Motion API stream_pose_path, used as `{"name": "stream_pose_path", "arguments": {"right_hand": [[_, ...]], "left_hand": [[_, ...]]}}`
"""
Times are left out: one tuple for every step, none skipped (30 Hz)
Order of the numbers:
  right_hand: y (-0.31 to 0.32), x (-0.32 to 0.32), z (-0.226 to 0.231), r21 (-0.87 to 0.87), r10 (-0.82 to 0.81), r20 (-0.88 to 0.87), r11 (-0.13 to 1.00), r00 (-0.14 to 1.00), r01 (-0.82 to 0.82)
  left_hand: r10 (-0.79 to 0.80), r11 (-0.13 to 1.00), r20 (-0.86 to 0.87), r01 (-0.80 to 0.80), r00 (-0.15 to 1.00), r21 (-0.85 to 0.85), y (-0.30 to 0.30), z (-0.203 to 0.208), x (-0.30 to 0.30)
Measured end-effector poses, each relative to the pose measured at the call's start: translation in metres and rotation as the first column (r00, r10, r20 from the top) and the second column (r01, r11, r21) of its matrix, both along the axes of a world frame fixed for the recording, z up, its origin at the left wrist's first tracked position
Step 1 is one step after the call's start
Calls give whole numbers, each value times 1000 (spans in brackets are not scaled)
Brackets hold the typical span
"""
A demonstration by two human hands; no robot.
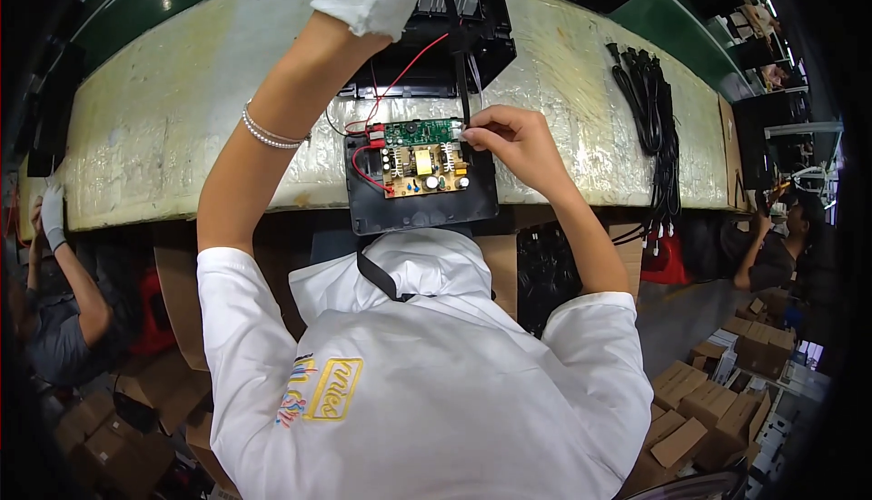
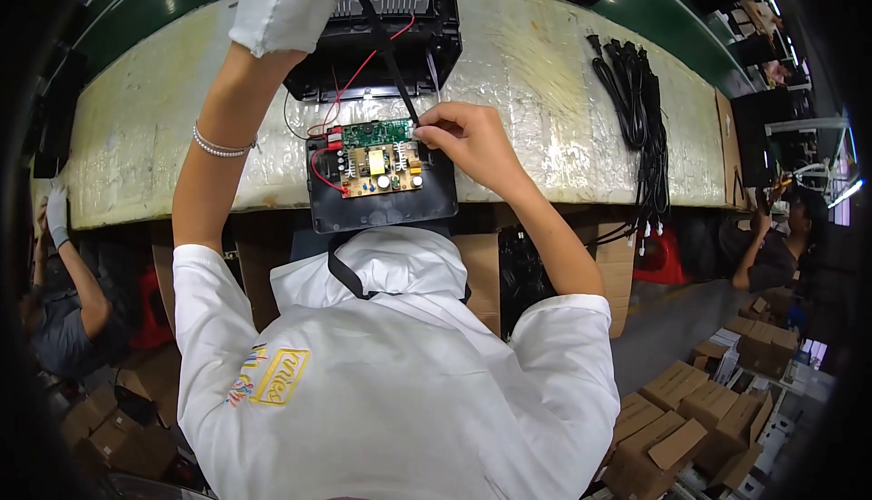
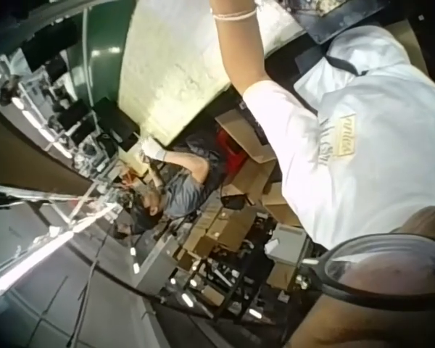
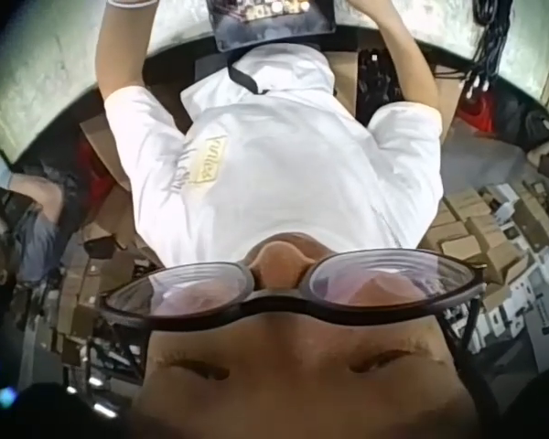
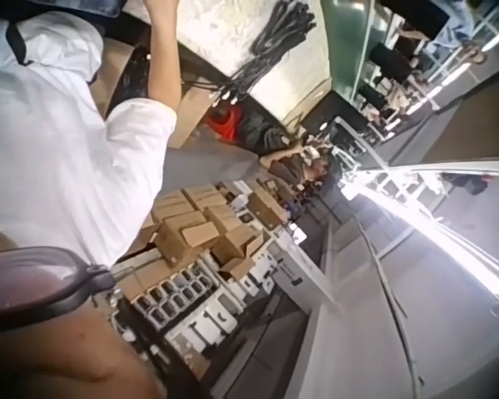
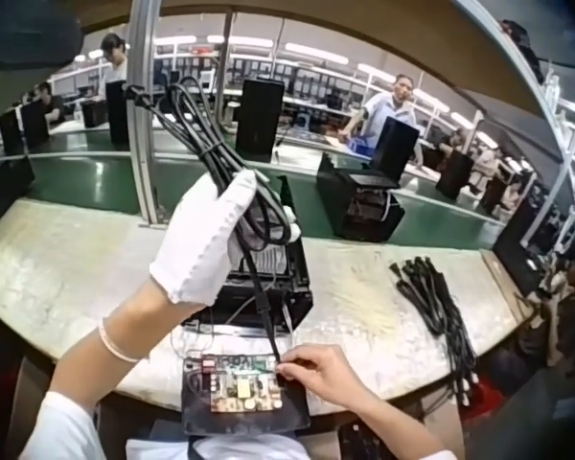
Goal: Assembling electronic components and routing wires within a plastic housing on a factory production line.
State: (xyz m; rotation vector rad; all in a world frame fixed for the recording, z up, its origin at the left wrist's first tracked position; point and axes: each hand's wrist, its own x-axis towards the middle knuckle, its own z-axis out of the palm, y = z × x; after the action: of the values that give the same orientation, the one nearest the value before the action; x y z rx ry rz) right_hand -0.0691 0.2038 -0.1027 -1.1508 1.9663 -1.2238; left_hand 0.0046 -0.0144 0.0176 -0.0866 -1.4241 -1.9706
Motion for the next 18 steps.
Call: {"name": "stream_pose_path", "arguments": {"right_hand": [[0, 1, -2, 5, -1, 3, 1000, 1000, 1], [0, 2, -4, 10, 6, -9, 1000, 1000, -6], [0, 3, -6, 12, 16, -20, 1000, 1000, -16], [0, 2, -8, 14, 17, -17, 1000, 1000, -17], [0, 2, -11, -12, 18, -33, 1000, 999, -18], [1, 2, -12, -39, 16, -51, 999, 999, -18], [2, 2, -13, -39, 14, -49, 999, 999, -16], [4, 2, -14, -57, 25, -37, 998, 999, -27], [3, 1, -14, -73, 40, -27, 996, 999, -42], [3, 1, -15, -71, 41, -26, 997, 999, -43], [3, 0, -15, -70, 41, -20, 997, 999, -43], [3, 0, -16, -70, 41, -14, 997, 999, -41], [3, 1, -16, -69, 41, -11, 997, 999, -42], [3, 2, -15, -68, 42, 5, 997, 999, -42], [3, 3, -15, -66, 41, 22, 997, 999, -39], [3, 3, -15, -63, 40, 25, 997, 999, -38], [3, 2, -15, -66, 41, -53, 997, 998, -44], [1, 1, -15, -69, 45, -132, 996, 990, -54]], "left_hand": [[30, 995, 51, -25, 998, -94, 2, 0, 3], [64, 981, 100, -44, 993, -188, 5, 0, 6], [65, 981, 103, -45, 993, -187, 9, 0, 9], [4, 998, 75, 0, 997, -62, 14, 1, 12], [-52, 997, 39, 49, 998, 62, 19, 1, 14], [-29, 994, 50, 24, 998, 107, 22, 3, 15], [-31, 994, 52, 25, 998, 107, 24, 2, 15], [-39, 992, 33, 34, 999, 125, 25, 2, 15], [-43, 989, 13, 40, 999, 145, 24, 1, 15], [-41, 988, 15, 39, 999, 147, 24, 0, 15], [-25, 988, 23, 21, 999, 154, 24, -1, 15], [-9, 987, 34, 4, 999, 162, 23, -2, 15], [-9, 987, 36, 3, 999, 163, 21, -4, 16], [-2, 995, 52, -3, 999, 96, 17, -6, 17], [4, 1000, 69, -6, 998, 29, 15, -6, 18], [3, 1000, 72, -5, 997, 31, 17, -6, 18], [42, 999, 86, -45, 995, 27, 20, -5, 17], [85, 996, 99, -88, 991, 19, 21, -3, 17]]}}
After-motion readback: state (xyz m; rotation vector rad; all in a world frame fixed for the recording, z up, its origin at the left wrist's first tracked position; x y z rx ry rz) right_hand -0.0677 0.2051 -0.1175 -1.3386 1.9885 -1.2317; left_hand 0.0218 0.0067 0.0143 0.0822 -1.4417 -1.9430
